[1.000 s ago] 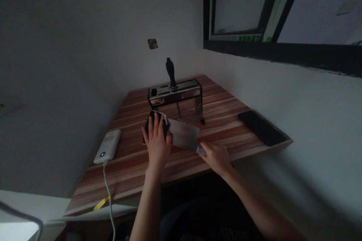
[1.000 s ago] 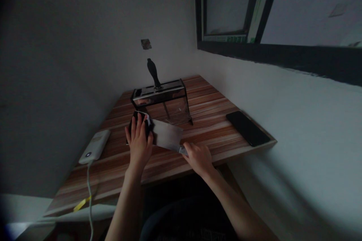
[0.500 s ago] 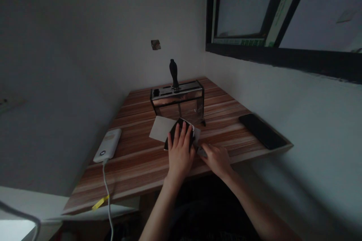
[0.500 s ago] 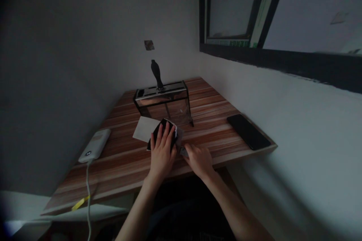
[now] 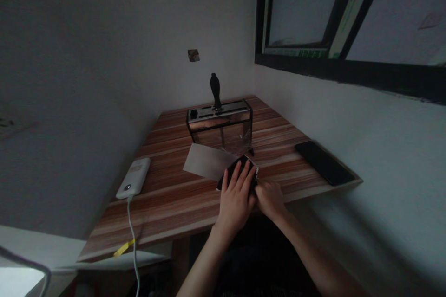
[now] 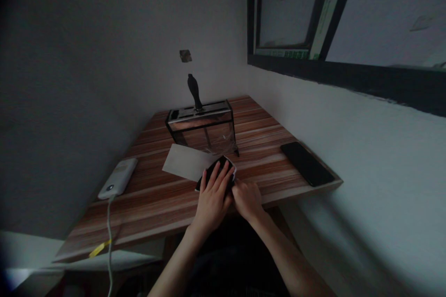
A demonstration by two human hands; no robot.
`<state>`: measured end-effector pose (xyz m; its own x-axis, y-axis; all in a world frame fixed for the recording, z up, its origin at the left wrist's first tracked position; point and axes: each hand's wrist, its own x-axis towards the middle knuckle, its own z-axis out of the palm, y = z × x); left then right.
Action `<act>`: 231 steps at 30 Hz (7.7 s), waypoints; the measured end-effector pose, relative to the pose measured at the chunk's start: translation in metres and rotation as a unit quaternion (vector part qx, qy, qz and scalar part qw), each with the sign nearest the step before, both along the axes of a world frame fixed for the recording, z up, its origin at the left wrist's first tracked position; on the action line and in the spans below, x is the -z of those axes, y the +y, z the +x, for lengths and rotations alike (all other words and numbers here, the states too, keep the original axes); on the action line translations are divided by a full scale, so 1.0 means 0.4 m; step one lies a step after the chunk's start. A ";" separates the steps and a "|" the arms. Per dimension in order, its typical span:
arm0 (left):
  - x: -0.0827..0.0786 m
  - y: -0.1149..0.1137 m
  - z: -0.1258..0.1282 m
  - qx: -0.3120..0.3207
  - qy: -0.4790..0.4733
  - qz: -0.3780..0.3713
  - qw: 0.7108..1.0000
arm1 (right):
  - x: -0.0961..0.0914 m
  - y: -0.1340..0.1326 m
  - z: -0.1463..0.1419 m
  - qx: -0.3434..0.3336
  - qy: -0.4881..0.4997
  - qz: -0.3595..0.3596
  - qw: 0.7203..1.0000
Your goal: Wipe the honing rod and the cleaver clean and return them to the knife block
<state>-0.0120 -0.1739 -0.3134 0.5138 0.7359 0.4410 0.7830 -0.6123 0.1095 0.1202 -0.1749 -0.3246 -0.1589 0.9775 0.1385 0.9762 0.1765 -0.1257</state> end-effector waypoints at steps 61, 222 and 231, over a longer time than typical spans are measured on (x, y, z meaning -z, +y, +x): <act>-0.001 0.002 0.006 0.010 0.021 0.005 1.000 | -0.007 0.000 0.001 0.008 -0.008 -0.018 1.000; 0.060 0.037 -0.093 0.028 -0.130 -0.178 0.975 | -0.937 0.468 0.105 -0.170 -0.590 0.210 0.761; 0.054 0.032 -0.101 0.040 -0.137 -0.196 0.970 | -0.866 0.496 0.042 -0.186 -0.607 0.280 0.720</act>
<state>-0.0524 -0.1609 -0.3349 0.4793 0.8370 0.2640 0.6427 -0.5395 0.5440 0.1369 0.0235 0.0219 -0.7323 0.6802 0.0332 0.1788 0.1449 0.9732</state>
